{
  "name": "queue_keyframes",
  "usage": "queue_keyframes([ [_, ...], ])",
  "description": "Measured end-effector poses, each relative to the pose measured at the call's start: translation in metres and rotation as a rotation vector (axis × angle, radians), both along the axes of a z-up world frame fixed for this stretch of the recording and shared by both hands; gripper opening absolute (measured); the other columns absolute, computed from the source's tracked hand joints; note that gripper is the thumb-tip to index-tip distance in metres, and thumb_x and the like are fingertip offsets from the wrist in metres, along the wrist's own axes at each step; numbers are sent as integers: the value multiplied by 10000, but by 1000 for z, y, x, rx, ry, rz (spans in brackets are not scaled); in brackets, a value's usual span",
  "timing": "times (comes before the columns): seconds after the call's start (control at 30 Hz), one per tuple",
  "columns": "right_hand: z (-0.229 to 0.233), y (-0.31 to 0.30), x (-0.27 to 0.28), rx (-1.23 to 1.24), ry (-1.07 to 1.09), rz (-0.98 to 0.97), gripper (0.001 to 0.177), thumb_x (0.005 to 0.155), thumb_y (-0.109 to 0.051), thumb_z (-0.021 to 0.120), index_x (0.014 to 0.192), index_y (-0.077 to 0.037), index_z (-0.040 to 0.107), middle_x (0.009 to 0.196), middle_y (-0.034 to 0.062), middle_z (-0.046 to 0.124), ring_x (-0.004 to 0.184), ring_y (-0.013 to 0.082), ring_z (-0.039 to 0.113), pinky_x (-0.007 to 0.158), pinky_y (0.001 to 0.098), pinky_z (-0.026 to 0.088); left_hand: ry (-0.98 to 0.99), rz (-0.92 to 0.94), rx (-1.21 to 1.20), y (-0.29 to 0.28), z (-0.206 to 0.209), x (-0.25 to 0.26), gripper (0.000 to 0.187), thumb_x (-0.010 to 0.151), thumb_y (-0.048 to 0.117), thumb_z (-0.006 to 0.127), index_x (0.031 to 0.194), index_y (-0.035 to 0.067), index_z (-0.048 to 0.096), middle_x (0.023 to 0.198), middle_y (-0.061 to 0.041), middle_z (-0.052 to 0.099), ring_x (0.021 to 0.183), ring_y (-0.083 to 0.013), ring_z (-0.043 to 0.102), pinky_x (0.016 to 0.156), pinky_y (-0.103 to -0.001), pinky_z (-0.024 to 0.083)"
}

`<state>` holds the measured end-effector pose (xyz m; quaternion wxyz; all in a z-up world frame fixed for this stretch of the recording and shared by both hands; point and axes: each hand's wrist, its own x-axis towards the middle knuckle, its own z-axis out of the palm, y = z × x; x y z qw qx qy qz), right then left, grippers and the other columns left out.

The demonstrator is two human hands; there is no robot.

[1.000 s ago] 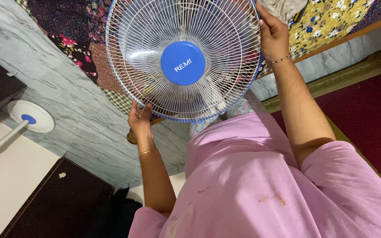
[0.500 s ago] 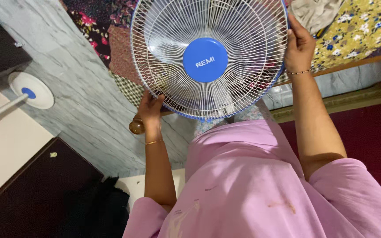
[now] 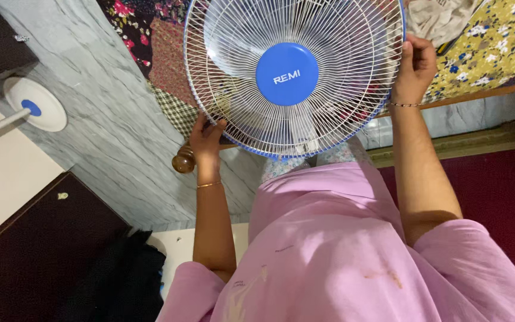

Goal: The person assembles a table fan by attaching a blue plastic ring to the front metal grille, then securing the grille to the fan body. The person repeatedly adjusts the ring and grille to align and lock them in place.

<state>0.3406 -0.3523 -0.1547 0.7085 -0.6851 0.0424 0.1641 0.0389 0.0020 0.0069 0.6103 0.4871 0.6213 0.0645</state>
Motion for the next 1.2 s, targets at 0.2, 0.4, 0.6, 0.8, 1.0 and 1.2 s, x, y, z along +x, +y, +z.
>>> queue_keyframes([
  [0.2, 58, -11, 3, -33, 231, 243, 416, 1084, -23, 580, 1495, -79, 549, 1484, 24, 582, 1331, 110, 586, 1133, 261, 498, -108, -35, 39, 3, -12, -12, 671, 875, -60, 789, 1476, -60, 489, 1366, -88, 648, 1125, -140, 664, 986, -275, 545],
  [0.4, 111, -9, 19, -66, 425, 531, 736, 1037, 117, 500, 1679, -208, 344, 1543, 28, 484, 1126, 123, 542, 967, 259, 487, -52, 19, -15, 9, -16, -16, 731, 868, -45, 783, 1523, -63, 458, 1322, -150, 652, 1051, -192, 657, 876, -301, 570],
  [0.6, 124, -8, 26, -60, 373, 619, 885, 933, 202, 575, 1675, -209, 323, 1630, -21, 405, 1110, 104, 544, 1014, 255, 502, 58, -10, 0, 14, -11, -15, 778, 877, 3, 800, 1530, -47, 378, 1563, -191, 415, 1239, -240, 652, 957, -323, 615],
  [0.8, 120, -13, 31, -32, 362, 636, 884, 920, 199, 625, 1666, -200, 369, 1557, -22, 450, 1075, 106, 518, 975, 247, 516, 91, 22, 0, 11, -8, -11, 766, 865, -3, 783, 1528, -39, 400, 1586, -241, 421, 1232, -297, 638, 903, -334, 606],
  [1.0, 115, -17, 32, -87, 196, 730, 909, 930, 212, 637, 1697, -180, 346, 1428, 17, 472, 1129, 137, 540, 1010, 264, 518, 115, -9, -13, 10, 3, -2, 745, 878, -11, 755, 1526, -23, 387, 1576, -216, 403, 1249, -267, 640, 908, -323, 592],
  [1.2, 91, -27, 13, -51, 254, 570, 717, 977, 180, 617, 1613, -100, 440, 1385, 39, 573, 1160, 131, 565, 984, 268, 546, 16, 40, -20, 6, -5, -9, 747, 922, -48, 779, 1550, -50, 374, 1559, -244, 419, 1296, -220, 606, 1020, -298, 594],
])
